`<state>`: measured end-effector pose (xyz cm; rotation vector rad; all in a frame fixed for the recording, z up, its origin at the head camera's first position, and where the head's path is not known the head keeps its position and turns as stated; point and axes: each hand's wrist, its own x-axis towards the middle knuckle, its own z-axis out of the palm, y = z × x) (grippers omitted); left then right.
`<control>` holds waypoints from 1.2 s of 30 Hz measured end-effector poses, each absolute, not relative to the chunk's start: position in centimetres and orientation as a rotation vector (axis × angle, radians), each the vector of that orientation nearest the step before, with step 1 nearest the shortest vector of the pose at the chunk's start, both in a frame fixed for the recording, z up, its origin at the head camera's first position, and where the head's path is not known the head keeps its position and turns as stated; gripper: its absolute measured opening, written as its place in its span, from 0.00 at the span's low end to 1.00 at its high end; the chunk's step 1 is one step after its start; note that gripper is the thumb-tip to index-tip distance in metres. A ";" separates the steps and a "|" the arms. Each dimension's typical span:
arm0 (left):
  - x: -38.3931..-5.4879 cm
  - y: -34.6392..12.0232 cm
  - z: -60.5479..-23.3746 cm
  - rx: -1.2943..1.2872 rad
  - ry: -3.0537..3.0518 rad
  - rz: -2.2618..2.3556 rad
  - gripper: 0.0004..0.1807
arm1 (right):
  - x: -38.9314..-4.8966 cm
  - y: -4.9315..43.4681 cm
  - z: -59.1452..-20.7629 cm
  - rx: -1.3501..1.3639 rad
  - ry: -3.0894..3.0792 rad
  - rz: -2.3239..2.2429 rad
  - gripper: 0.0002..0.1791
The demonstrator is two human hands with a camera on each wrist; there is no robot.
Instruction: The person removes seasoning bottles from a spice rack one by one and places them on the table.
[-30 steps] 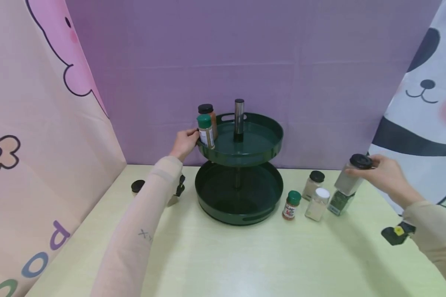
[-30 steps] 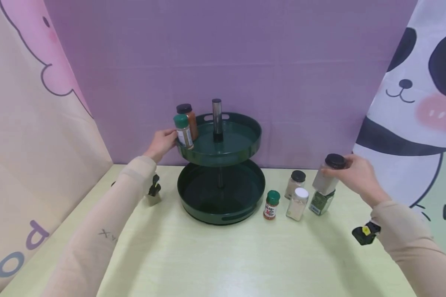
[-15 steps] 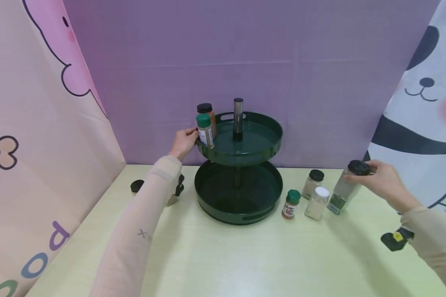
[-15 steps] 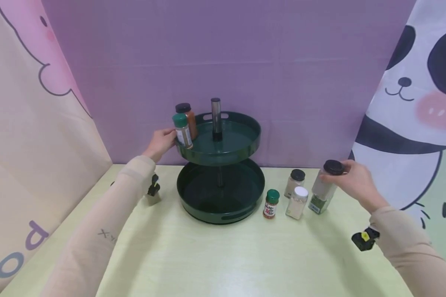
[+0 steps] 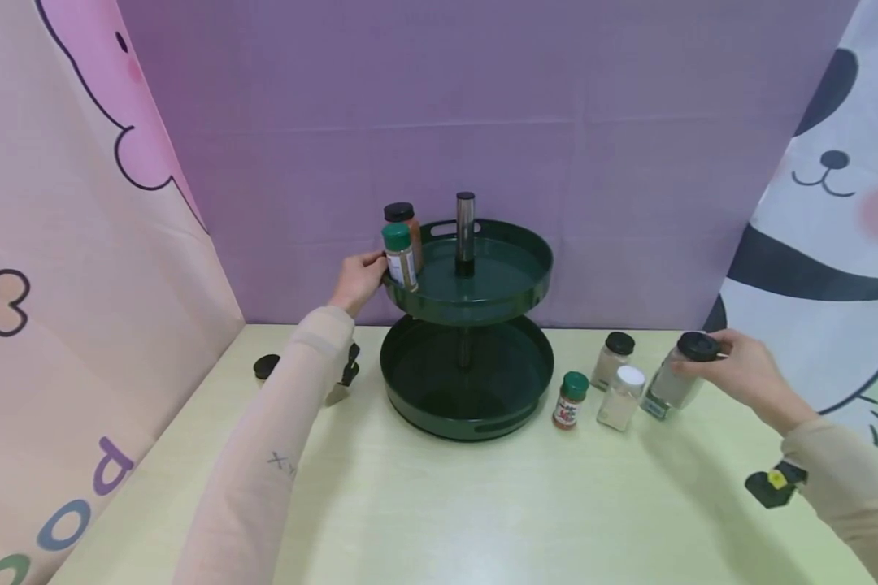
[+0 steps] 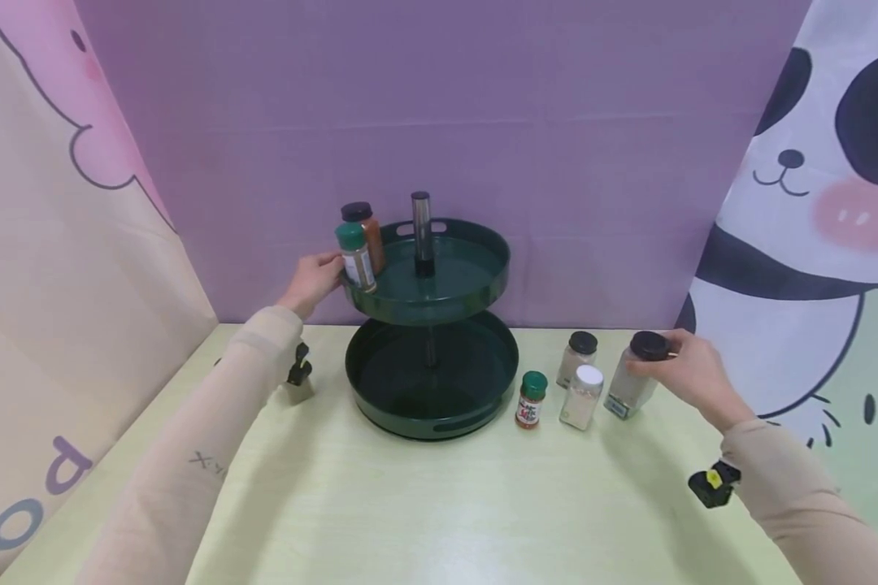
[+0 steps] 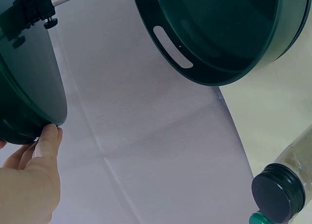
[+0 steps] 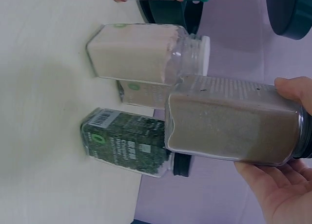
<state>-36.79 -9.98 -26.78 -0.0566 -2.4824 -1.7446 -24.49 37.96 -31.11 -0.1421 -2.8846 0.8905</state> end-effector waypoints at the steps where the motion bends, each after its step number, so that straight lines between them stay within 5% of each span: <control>1: -36.8 -10.0 -26.8 -0.055 -2.482 -1.745 0.23 | -24.5 38.0 -31.2 -0.146 -2.888 0.889 0.43; 36: -36.9 -9.9 -26.8 -0.059 -2.486 -1.742 0.23 | -23.6 38.4 -35.4 -0.223 -2.944 0.927 0.47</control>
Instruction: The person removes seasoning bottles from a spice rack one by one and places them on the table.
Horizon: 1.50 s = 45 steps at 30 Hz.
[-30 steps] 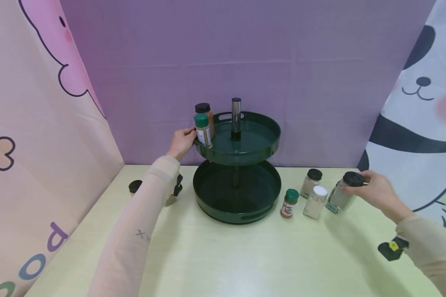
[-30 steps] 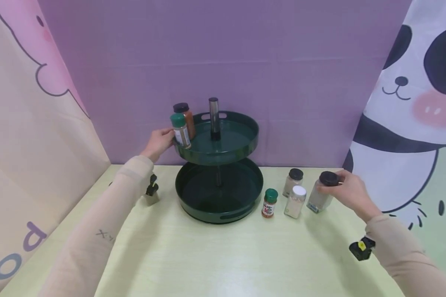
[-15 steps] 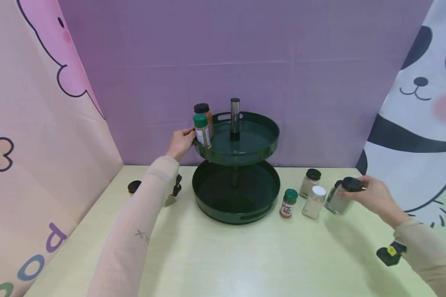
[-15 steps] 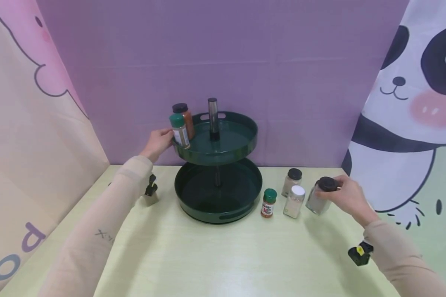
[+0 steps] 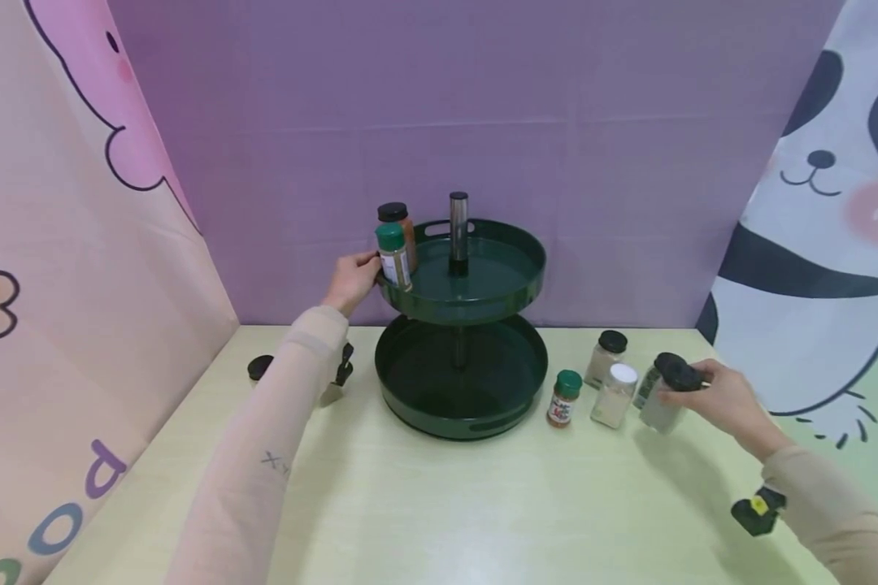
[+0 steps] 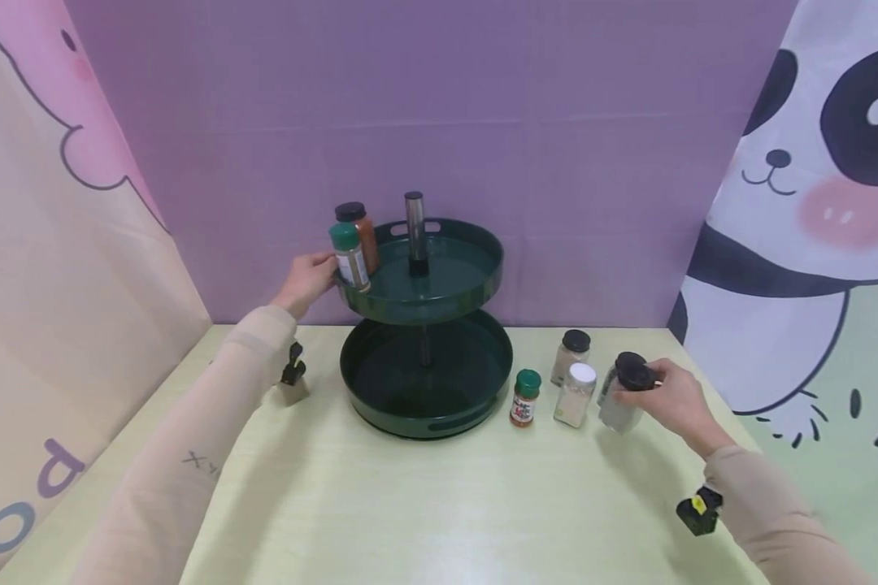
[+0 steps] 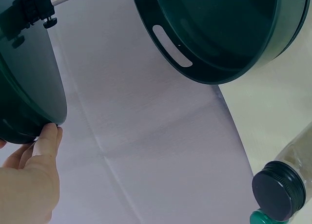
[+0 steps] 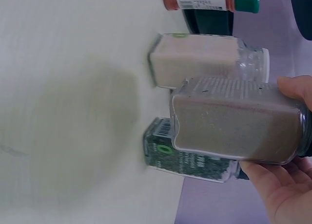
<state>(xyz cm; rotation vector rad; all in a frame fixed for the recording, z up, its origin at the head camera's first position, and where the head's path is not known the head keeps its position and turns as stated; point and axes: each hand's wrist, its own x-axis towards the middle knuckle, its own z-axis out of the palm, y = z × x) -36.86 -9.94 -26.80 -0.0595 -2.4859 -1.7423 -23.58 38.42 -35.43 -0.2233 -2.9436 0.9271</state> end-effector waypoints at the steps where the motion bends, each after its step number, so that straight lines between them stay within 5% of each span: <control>1: -36.9 -9.9 -26.8 -0.055 -2.482 -1.747 0.23 | -23.6 38.4 -35.6 -0.217 -2.940 0.929 0.47; 45: -36.7 -10.1 -26.9 -0.051 -2.494 -1.743 0.23 | -22.9 38.3 -39.2 -0.239 -2.953 0.973 0.47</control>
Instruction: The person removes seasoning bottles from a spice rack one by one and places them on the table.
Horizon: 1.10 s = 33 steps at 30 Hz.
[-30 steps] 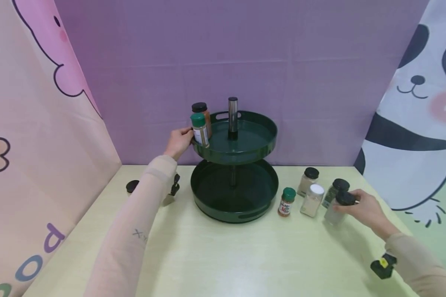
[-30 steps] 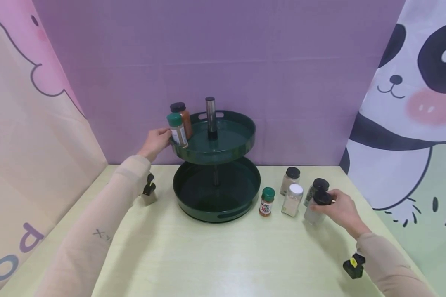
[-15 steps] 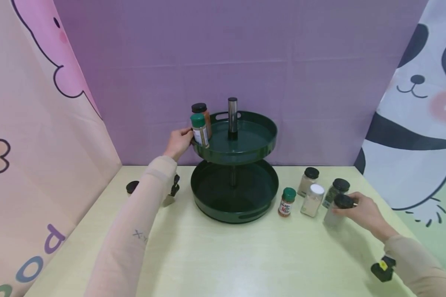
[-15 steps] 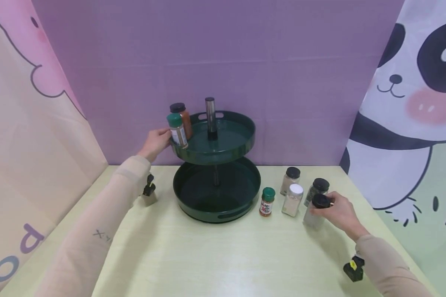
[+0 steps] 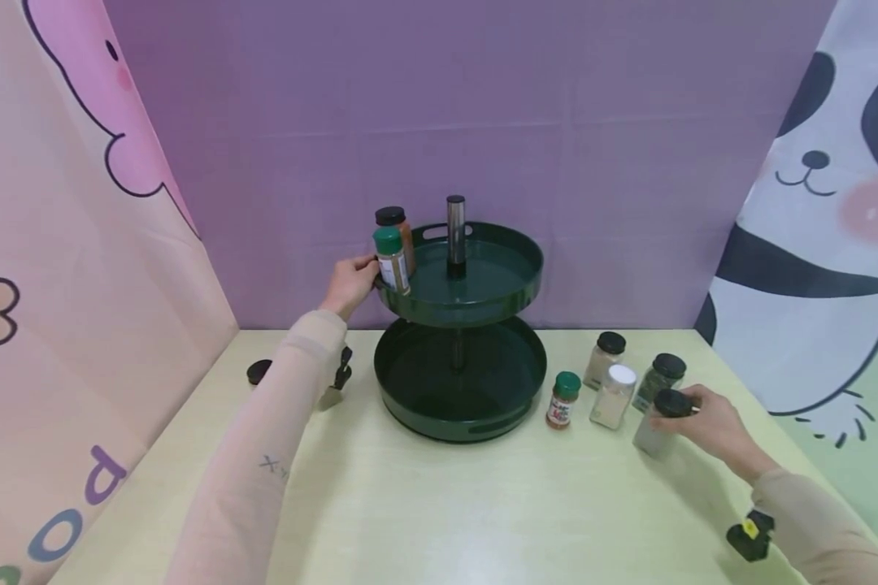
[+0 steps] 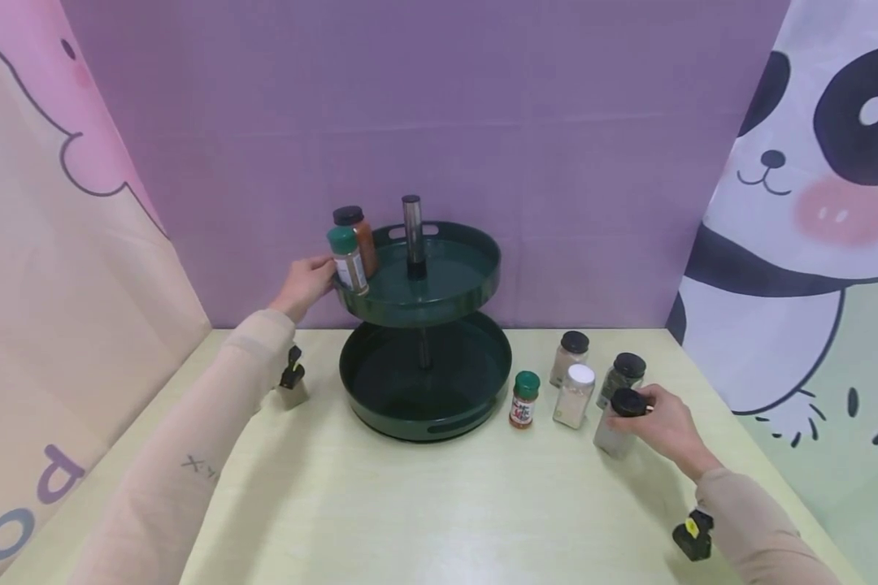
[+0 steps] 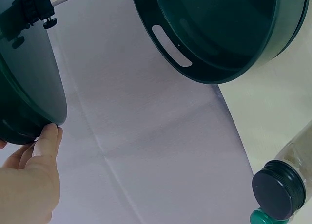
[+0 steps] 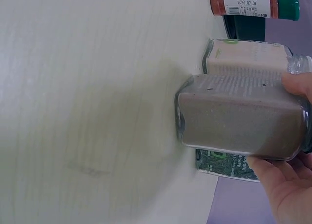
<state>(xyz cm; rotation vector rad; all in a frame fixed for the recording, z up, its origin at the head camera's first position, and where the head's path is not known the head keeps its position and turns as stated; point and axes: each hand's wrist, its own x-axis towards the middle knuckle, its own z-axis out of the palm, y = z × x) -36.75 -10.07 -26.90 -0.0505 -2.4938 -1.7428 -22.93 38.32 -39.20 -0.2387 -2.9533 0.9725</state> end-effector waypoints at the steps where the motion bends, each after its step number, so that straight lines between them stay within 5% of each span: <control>1: -36.7 -10.1 -26.9 -0.052 -2.493 -1.746 0.23 | -22.9 38.3 -39.2 -0.238 -2.952 0.971 0.47; 22: -36.9 -10.0 -27.0 -0.090 -2.464 -1.736 0.23 | -22.4 38.5 -39.5 -0.240 -2.967 1.084 0.54; 33: -36.9 -10.3 -27.4 -0.088 -2.412 -1.818 0.23 | -22.1 37.9 -39.5 -0.182 -2.951 1.089 0.50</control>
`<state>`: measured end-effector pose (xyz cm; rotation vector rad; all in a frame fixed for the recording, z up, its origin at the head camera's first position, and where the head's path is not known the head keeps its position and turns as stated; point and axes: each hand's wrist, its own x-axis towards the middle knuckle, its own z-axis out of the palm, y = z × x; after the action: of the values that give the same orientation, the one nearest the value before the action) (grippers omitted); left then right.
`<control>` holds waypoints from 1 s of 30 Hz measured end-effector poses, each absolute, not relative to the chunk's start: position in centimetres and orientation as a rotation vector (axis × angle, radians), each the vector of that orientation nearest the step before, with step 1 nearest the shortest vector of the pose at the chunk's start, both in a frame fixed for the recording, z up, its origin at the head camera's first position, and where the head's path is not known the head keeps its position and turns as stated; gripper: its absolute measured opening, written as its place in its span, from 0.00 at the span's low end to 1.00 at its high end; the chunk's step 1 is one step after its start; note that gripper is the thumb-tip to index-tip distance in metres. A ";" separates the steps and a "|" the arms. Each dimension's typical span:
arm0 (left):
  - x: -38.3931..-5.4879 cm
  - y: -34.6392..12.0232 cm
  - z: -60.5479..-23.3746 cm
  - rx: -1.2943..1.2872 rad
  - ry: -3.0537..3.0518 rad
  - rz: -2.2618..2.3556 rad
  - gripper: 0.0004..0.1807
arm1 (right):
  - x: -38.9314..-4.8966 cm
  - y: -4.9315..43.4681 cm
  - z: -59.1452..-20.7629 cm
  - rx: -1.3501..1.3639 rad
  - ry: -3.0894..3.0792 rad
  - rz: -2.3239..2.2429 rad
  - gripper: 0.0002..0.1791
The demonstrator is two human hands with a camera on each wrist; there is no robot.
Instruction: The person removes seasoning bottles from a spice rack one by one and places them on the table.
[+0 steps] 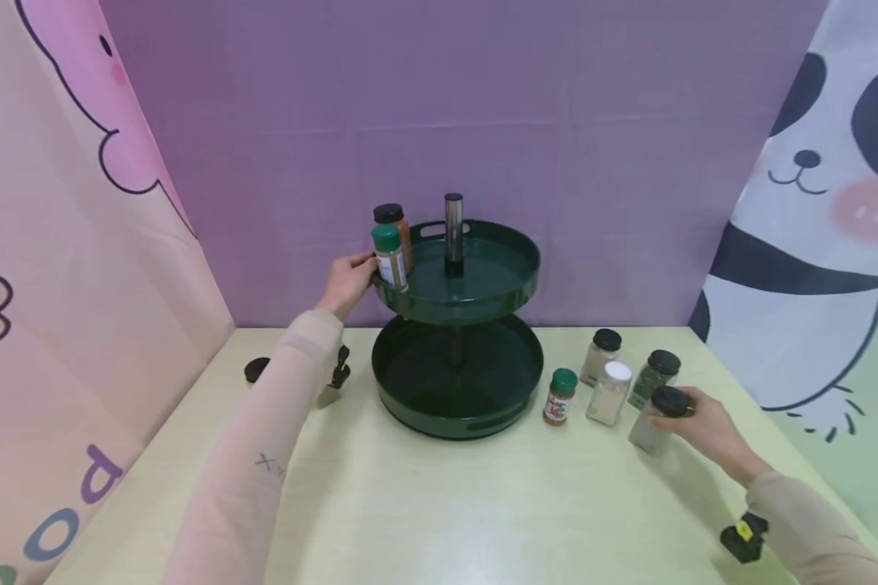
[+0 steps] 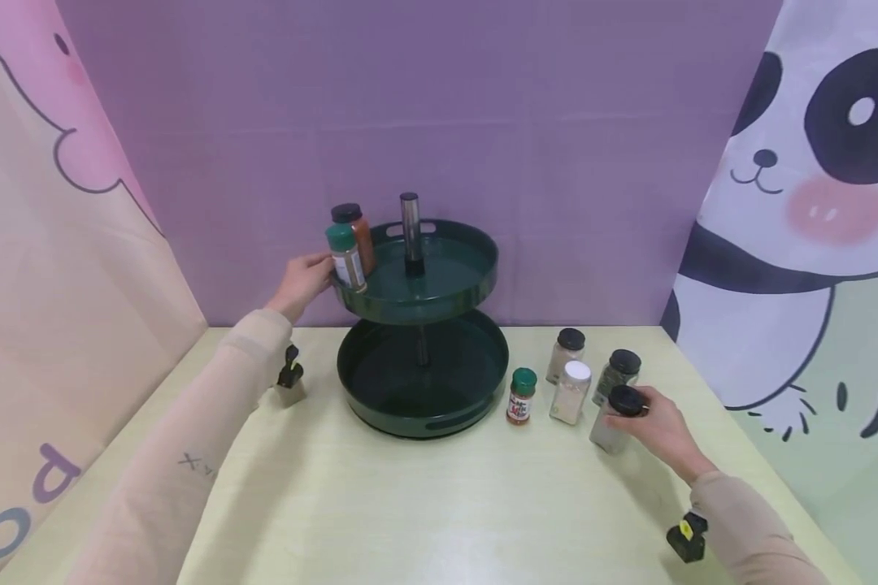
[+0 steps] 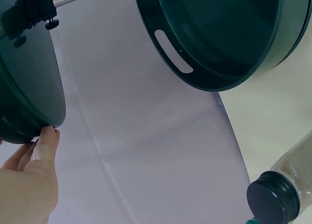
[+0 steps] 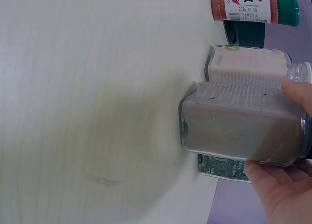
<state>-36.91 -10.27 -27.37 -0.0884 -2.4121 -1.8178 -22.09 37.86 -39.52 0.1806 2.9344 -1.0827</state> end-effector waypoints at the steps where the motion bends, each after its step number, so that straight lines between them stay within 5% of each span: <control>1: -36.8 -10.3 -27.4 -0.089 -2.405 -1.822 0.23 | -22.1 37.8 -39.5 0.165 2.945 -1.077 0.49; 11: -35.8 -10.8 -27.9 -0.128 -2.305 -1.872 0.23 | -21.5 38.5 -38.5 0.148 2.917 -1.044 0.49; 18: -34.6 -12.1 -28.2 -0.157 -2.304 -1.851 0.22 | -21.4 37.7 -33.8 0.074 3.009 -1.069 0.46; 30: -32.6 -14.2 -29.4 -0.212 -2.528 -1.654 0.23 | -26.9 31.7 -25.1 -0.145 2.959 -1.278 0.45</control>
<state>-32.62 -14.24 -29.45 -0.2118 -2.5282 -1.6542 -26.94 31.68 -25.14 -0.1455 2.9593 -1.2776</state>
